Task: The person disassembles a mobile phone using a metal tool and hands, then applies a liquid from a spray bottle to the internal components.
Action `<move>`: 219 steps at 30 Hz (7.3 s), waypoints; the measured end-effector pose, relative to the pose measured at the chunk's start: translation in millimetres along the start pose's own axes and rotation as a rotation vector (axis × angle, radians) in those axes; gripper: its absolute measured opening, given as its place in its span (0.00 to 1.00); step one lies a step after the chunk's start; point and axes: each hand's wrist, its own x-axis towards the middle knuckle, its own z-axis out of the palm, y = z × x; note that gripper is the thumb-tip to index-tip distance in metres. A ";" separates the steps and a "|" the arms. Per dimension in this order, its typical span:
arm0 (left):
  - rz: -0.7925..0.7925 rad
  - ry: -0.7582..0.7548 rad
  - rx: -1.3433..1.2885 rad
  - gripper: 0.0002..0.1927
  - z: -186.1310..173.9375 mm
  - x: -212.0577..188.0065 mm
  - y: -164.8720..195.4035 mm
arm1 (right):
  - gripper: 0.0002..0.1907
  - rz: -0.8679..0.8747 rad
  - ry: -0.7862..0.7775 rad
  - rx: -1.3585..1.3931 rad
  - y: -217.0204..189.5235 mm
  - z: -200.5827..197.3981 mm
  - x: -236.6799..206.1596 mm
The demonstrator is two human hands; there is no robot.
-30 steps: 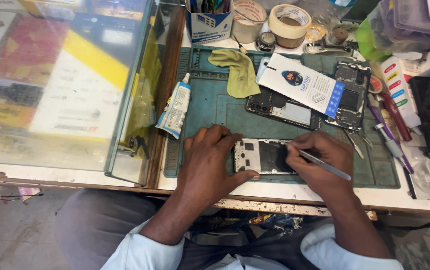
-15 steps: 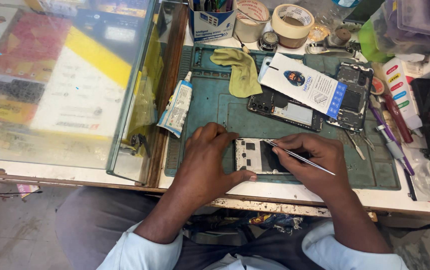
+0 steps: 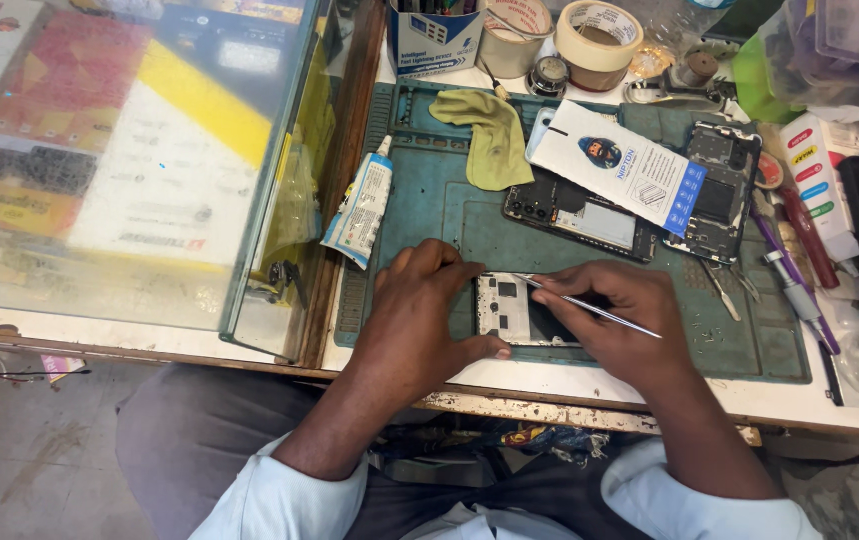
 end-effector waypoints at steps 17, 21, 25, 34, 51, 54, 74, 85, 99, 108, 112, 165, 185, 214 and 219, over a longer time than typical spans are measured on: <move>0.019 0.032 -0.017 0.41 -4.9 -4.8 -3.2 | 0.07 0.047 0.094 -0.007 -10.3 6.4 -7.4; 0.013 0.029 -0.025 0.41 -1.0 -2.8 -1.2 | 0.06 0.021 0.038 -0.082 -7.6 5.1 -4.0; 0.017 0.035 -0.024 0.40 -0.8 -2.5 1.8 | 0.08 -0.017 0.081 -0.149 -9.2 3.0 -7.6; -0.005 0.002 -0.009 0.40 -3.8 -3.3 2.7 | 0.07 0.070 0.107 -0.013 -7.1 4.8 -9.4; 0.009 0.011 -0.034 0.40 -5.3 -3.3 -3.8 | 0.06 0.154 0.232 -0.213 1.2 -23.3 -24.2; 0.025 0.037 -0.035 0.39 -5.3 -4.6 -3.5 | 0.05 0.227 0.223 -0.140 4.0 -24.9 -23.7; -0.012 0.008 -0.013 0.40 -4.0 -1.7 -2.1 | 0.06 0.155 0.278 -0.149 -2.6 -13.7 -20.2; 0.014 0.019 -0.025 0.39 -8.1 -3.2 0.8 | 0.06 0.178 0.181 -0.150 -10.7 0.8 -10.8; -0.001 0.012 -0.015 0.40 -6.2 -5.5 4.8 | 0.06 0.198 0.103 -0.080 -15.9 15.7 -7.4; 0.012 0.031 -0.029 0.38 -8.2 -5.2 -1.4 | 0.05 0.318 0.296 0.019 -9.6 -24.9 -14.5; 0.038 0.047 -0.019 0.39 -6.7 -6.0 -0.4 | 0.06 0.090 0.181 -0.040 -16.9 -14.2 -8.0; -0.025 0.007 -0.085 0.42 -13.8 -10.2 -3.4 | 0.16 0.286 0.011 0.445 -24.4 22.5 0.8; -0.039 -0.021 -0.089 0.42 -12.5 -1.7 -6.1 | 0.04 0.242 -0.054 0.235 -18.1 31.0 4.3; -0.007 -0.003 -0.108 0.38 -13.6 -0.8 -5.6 | 0.05 0.295 0.018 0.048 -26.0 30.7 10.4; 0.020 -0.003 -0.097 0.38 -11.4 -1.0 -7.1 | 0.06 0.283 -0.033 0.123 -19.3 32.4 12.3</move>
